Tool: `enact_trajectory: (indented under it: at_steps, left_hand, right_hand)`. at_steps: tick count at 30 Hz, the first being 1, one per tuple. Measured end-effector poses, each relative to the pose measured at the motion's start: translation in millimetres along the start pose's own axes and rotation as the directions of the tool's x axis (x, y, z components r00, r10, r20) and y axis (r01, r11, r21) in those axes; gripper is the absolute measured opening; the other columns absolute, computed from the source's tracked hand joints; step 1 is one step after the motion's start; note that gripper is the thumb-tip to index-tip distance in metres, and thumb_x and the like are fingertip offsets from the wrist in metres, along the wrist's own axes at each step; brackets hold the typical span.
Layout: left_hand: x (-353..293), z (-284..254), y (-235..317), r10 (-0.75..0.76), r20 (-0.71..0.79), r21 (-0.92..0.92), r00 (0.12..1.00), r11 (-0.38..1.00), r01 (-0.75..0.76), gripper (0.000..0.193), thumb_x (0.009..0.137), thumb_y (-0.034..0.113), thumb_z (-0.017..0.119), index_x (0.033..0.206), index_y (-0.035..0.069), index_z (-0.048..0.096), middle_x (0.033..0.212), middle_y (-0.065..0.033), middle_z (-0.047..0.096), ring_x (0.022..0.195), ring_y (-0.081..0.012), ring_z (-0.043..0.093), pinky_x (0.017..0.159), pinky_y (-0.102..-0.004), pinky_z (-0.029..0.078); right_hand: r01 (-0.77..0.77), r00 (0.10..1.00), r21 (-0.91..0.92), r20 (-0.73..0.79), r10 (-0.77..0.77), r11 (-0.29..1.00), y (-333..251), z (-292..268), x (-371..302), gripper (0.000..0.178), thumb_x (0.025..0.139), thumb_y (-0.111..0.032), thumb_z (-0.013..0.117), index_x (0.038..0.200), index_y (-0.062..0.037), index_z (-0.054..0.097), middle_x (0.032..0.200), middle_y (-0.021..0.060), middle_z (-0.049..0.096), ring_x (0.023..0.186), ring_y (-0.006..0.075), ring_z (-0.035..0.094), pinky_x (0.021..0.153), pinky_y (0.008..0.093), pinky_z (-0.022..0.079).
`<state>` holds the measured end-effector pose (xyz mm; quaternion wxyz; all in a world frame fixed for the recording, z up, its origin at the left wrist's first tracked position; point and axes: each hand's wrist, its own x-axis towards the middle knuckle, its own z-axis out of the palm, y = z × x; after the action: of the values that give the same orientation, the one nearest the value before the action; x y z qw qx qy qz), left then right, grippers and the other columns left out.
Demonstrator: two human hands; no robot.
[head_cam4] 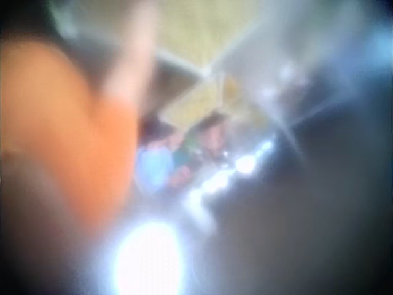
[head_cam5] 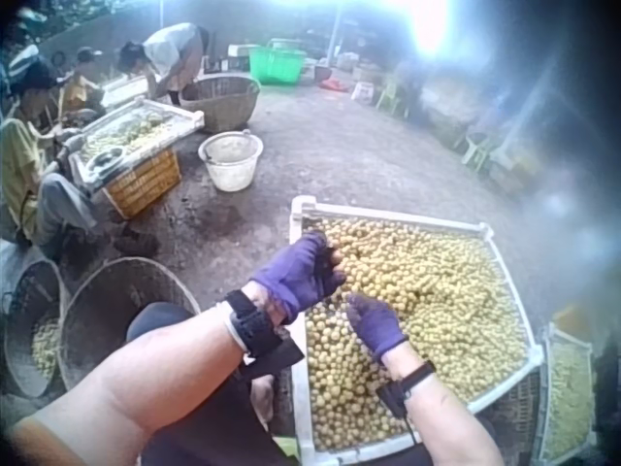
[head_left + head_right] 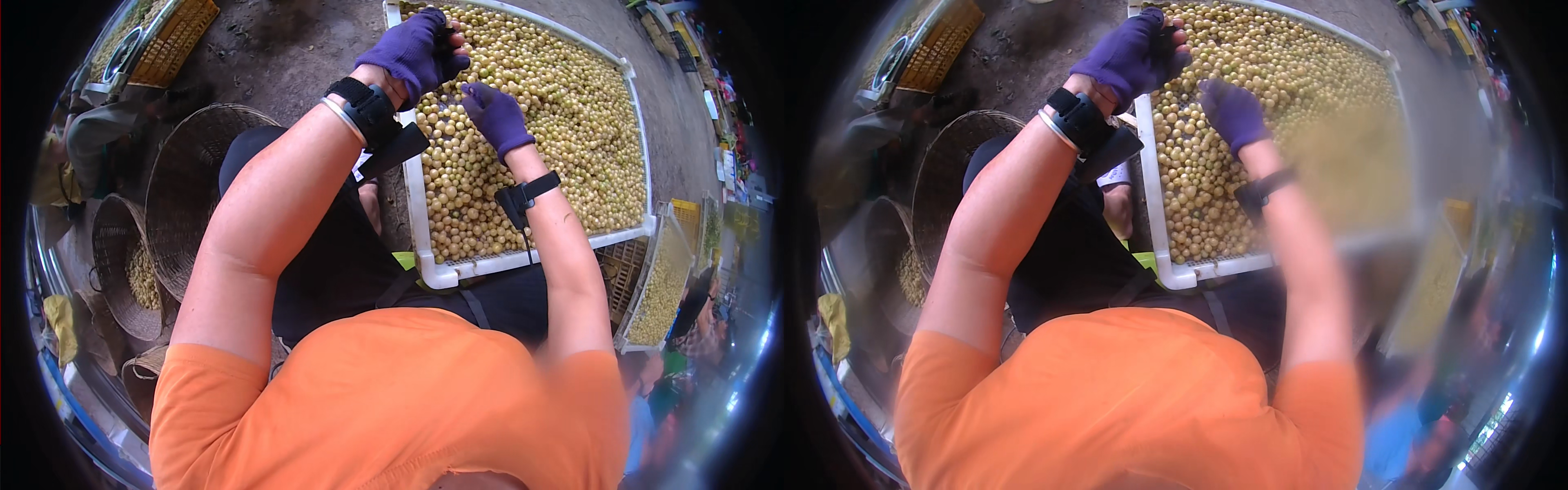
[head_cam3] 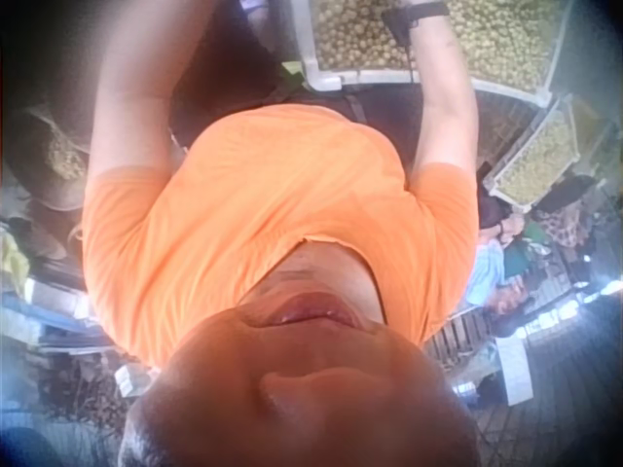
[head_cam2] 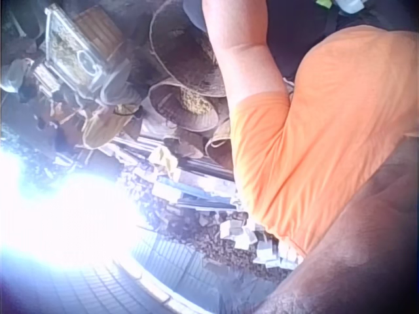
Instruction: Trimming stems from longan fruit and sorting them into crates.
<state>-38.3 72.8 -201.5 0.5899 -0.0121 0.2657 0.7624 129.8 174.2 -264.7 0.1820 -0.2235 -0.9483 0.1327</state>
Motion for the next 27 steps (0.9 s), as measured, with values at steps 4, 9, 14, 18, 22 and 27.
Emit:
enact_trajectory:
  at_steps: [4,9,14,18,22,27]
  left_hand:
    - [-6,3,3,0.028,-0.008,0.019,1.0,0.999,-0.027,0.02,0.093,0.027,0.055,0.09,0.007,0.057,0.076,-0.0073,0.06,0.069,-0.0228,0.06,0.067,-0.037,0.055]
    - [-22,12,3,0.105,-0.102,0.086,0.989,0.992,-0.096,0.028,0.094,0.029,0.056,0.101,0.003,0.059,0.086,-0.0087,0.063,0.082,-0.0234,0.062,0.077,-0.039,0.056]
    - [-26,17,3,0.103,-0.111,0.121,0.988,0.989,-0.089,0.027,0.094,0.029,0.055,0.101,0.003,0.058,0.086,-0.009,0.062,0.082,-0.0224,0.062,0.077,-0.0394,0.057]
    - [-26,18,2,0.117,-0.114,0.135,0.987,0.986,-0.101,0.028,0.095,0.029,0.054,0.103,0.002,0.057,0.086,-0.0088,0.062,0.082,-0.0219,0.062,0.078,-0.0389,0.057]
    - [-26,19,1,0.086,-0.108,0.142,0.99,0.987,-0.07,0.029,0.095,0.03,0.053,0.104,0.003,0.056,0.087,-0.0084,0.061,0.082,-0.0229,0.062,0.077,-0.0385,0.057]
    - [-25,19,-4,0.057,-0.141,0.141,0.988,0.989,-0.037,0.029,0.095,0.03,0.053,0.104,0.003,0.056,0.088,-0.0087,0.06,0.082,-0.0235,0.061,0.076,-0.0382,0.057]
  right_hand:
    - [0.147,0.989,0.005,0.01,-0.147,0.989,-9,11,11,0.019,0.079,-0.02,0.06,0.098,-0.0186,0.064,0.083,0.0105,0.067,0.074,0.032,0.065,0.066,0.0441,0.052]
    - [0.25,0.968,-0.176,0.075,-0.24,0.952,-22,29,20,0.008,0.081,-0.013,0.054,0.087,-0.0139,0.06,0.08,0.0094,0.065,0.077,0.0291,0.065,0.066,0.0421,0.051]
    - [0.255,0.963,-0.277,0.163,-0.217,0.926,-17,27,13,0.012,0.086,-0.01,0.048,0.089,-0.0133,0.059,0.078,0.0114,0.065,0.072,0.0306,0.066,0.062,0.0426,0.052]
    - [0.197,0.978,-0.08,0.085,-0.19,0.977,0,12,5,0.017,0.087,-0.01,0.048,0.099,-0.0124,0.06,0.084,0.0142,0.066,0.074,0.0337,0.065,0.065,0.0458,0.052]
    - [0.109,0.994,0.092,-0.027,-0.107,0.99,15,-5,0,0.022,0.085,-0.011,0.053,0.105,-0.0119,0.063,0.091,0.0163,0.067,0.083,0.0344,0.065,0.074,0.045,0.052]
    - [0.045,0.996,0.002,0.076,-0.045,0.999,10,-12,-3,0.025,0.085,-0.014,0.055,0.109,-0.0157,0.062,0.095,0.0132,0.067,0.084,0.0311,0.066,0.075,0.0416,0.053]
